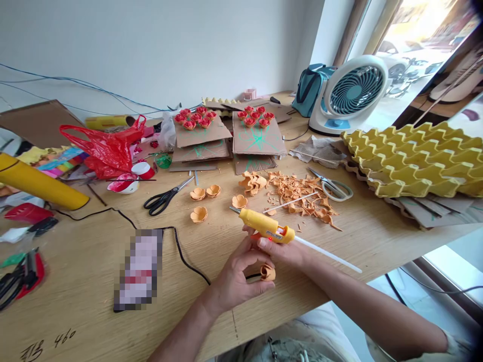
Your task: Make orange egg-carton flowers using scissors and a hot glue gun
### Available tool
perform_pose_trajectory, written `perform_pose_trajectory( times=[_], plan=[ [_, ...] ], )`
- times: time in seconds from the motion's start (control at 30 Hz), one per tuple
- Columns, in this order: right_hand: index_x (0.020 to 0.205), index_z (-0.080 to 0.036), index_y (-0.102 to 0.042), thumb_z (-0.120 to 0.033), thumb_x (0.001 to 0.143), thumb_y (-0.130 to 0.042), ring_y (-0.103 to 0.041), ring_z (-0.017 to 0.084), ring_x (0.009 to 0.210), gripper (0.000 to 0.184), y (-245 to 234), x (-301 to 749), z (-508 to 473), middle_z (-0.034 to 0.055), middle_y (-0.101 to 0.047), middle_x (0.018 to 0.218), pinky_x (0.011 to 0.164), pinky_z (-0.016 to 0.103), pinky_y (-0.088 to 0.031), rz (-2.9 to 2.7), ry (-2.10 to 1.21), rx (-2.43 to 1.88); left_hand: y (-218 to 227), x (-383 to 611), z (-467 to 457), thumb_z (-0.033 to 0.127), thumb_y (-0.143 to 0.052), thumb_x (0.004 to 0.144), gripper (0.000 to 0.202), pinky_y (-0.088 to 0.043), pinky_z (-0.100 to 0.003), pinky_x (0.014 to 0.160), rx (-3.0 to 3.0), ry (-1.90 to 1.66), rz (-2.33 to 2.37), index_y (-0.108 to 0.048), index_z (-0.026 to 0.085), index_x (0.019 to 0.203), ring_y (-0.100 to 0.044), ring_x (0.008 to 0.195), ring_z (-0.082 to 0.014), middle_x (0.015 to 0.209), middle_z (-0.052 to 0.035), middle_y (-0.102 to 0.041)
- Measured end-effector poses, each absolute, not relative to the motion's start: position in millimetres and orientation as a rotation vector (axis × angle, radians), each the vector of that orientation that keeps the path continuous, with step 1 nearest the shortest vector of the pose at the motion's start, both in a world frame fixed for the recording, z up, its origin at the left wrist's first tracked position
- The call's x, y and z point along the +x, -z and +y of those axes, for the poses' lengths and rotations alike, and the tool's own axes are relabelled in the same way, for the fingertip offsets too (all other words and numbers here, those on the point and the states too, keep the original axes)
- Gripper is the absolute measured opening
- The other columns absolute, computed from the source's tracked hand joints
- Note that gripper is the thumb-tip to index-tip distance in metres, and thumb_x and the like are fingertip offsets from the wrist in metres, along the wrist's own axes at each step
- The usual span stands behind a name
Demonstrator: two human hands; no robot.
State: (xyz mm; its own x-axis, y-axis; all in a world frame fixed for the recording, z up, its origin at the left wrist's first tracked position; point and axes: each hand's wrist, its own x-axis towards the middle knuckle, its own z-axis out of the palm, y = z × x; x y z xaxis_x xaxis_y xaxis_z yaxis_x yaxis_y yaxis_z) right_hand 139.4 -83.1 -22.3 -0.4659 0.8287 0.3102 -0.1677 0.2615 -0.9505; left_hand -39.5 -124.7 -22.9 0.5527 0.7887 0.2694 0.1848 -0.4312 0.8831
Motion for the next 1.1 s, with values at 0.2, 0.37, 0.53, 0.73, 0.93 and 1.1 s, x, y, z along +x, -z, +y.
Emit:
perform_pose_trajectory(
  times=[0.2,0.37,0.53,0.73,0.93,1.1],
  plan=[
    [0.109,-0.023,-0.059,-0.070,0.089,-0.060,-0.059,0.020,0.098,0.051,25,129,-85,0.0068,-0.057,0.107,0.084,0.033,-0.055,-1.607,-1.288,-0.578,23,-40,-130,0.026,-0.079,0.082,0.014,-0.054,-0.029,0.084,1.949,-0.862,0.750,-0.074,0.020,0.093,-0.062,0.093,-0.0192,0.102,-0.0067,-0.065],
    [0.110,-0.024,-0.059,-0.074,0.083,-0.063,-0.058,0.021,0.098,0.058,30,130,-89,0.0061,-0.057,0.106,0.085,0.033,-0.055,-1.554,-1.370,-0.590,26,-40,-131,0.030,-0.081,0.082,0.019,-0.054,-0.031,0.094,1.995,-0.892,0.736,-0.076,0.022,0.099,-0.063,0.103,-0.0213,0.107,-0.0072,-0.065],
    [0.128,-0.027,-0.056,-0.064,0.080,-0.075,-0.059,0.023,0.101,0.064,25,136,-95,0.0064,-0.059,0.116,0.088,0.035,-0.054,-1.464,-1.475,-0.667,25,-48,-127,0.028,-0.080,0.083,0.023,-0.055,-0.031,0.095,2.037,-1.040,0.799,-0.074,0.025,0.105,-0.062,0.108,-0.0216,0.111,-0.0076,-0.062],
    [0.121,-0.032,-0.062,-0.035,0.091,-0.075,-0.060,0.015,0.088,0.033,24,144,-95,-0.0002,-0.064,0.095,0.084,0.027,-0.051,-1.160,-1.389,-0.549,15,-62,-120,0.026,-0.079,0.084,0.019,-0.054,-0.032,0.093,2.040,-1.142,0.936,-0.073,0.025,0.101,-0.063,0.102,-0.0205,0.105,-0.0061,-0.060],
    [0.096,-0.026,-0.070,-0.029,0.091,-0.076,-0.065,0.013,0.078,0.008,25,150,-94,0.0006,-0.072,0.088,0.073,0.024,-0.053,-1.081,-1.345,-0.568,17,-62,-120,0.026,-0.081,0.082,0.020,-0.053,-0.032,0.093,2.036,-1.126,0.934,-0.074,0.024,0.101,-0.063,0.102,-0.0208,0.106,-0.0070,-0.061],
    [0.106,-0.026,-0.067,-0.028,0.088,-0.079,-0.069,0.015,0.076,0.022,17,152,-97,0.0010,-0.074,0.085,0.070,0.027,-0.057,-1.141,-1.360,-0.536,18,-61,-119,0.031,-0.080,0.082,0.018,-0.053,-0.034,0.092,2.002,-1.127,0.969,-0.075,0.023,0.097,-0.063,0.101,-0.0224,0.104,-0.0078,-0.063]
  ],
)
